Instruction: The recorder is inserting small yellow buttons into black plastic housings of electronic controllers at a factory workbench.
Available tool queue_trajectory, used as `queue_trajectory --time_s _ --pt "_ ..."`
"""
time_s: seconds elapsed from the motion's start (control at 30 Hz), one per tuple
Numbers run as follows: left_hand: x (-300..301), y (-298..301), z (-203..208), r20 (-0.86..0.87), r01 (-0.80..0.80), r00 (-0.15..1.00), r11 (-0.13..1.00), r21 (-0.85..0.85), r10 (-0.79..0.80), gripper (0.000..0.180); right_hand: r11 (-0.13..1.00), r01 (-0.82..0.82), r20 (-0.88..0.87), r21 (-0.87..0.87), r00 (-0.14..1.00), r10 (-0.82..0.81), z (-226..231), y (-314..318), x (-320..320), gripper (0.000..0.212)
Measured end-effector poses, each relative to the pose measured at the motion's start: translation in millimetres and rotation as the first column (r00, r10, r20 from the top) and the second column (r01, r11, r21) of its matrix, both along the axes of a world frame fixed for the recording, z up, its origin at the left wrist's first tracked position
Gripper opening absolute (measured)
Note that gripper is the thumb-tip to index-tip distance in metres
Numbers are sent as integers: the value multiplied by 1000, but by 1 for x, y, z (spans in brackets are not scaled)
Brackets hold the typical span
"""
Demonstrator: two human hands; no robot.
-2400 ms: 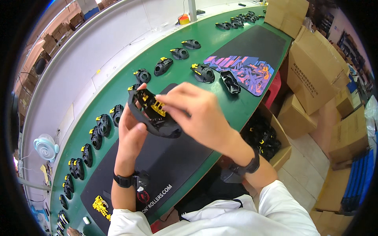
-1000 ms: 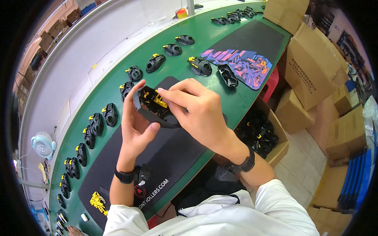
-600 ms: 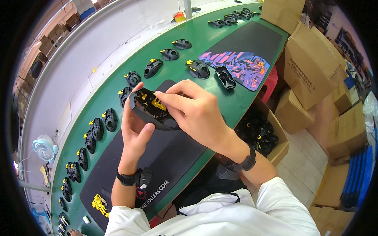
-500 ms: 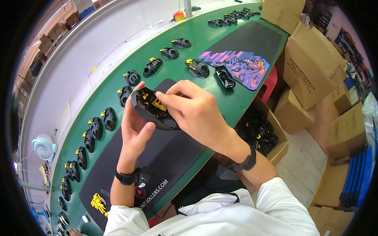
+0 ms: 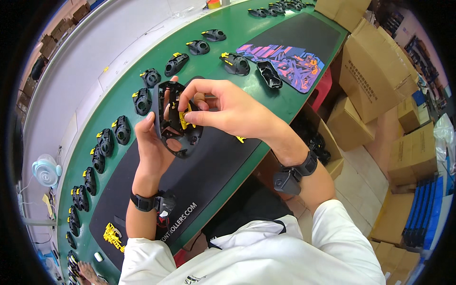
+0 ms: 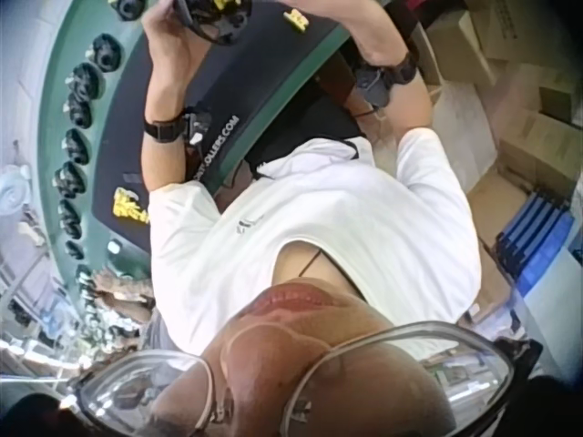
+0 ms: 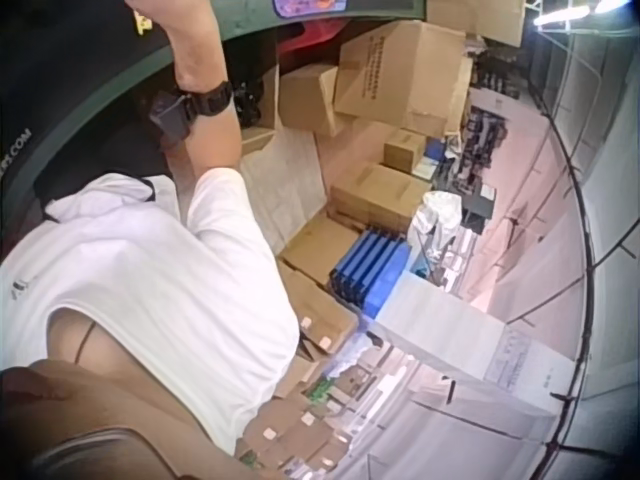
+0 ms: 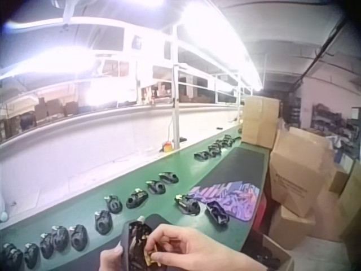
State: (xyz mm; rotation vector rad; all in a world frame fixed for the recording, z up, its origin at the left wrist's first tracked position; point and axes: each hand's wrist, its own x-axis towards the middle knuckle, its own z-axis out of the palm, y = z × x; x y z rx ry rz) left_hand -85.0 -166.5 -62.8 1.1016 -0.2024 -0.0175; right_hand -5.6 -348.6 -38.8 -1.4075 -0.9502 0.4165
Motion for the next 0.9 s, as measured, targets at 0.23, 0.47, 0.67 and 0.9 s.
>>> queue_trajectory --time_s 0.23,0.47,0.67,0.9 --pt "-1 5 -3 4 30 1000 999 11 -30 70 998 11 -33 -58 999 -13 1 3 -2 19" --pt "0 7 -5 -116 -4 993 999 -50 -2 63 996 27 -38 -89 999 -31 -4 8 -3 19" --pt "11 28 -21 -58 255 949 864 -435 -310 65 956 200 724 217 623 -295 -14 8 1 24" --pt "11 21 -24 -391 141 840 847 -512 -376 59 987 157 837 31 536 -112 -26 -4 -7 35"
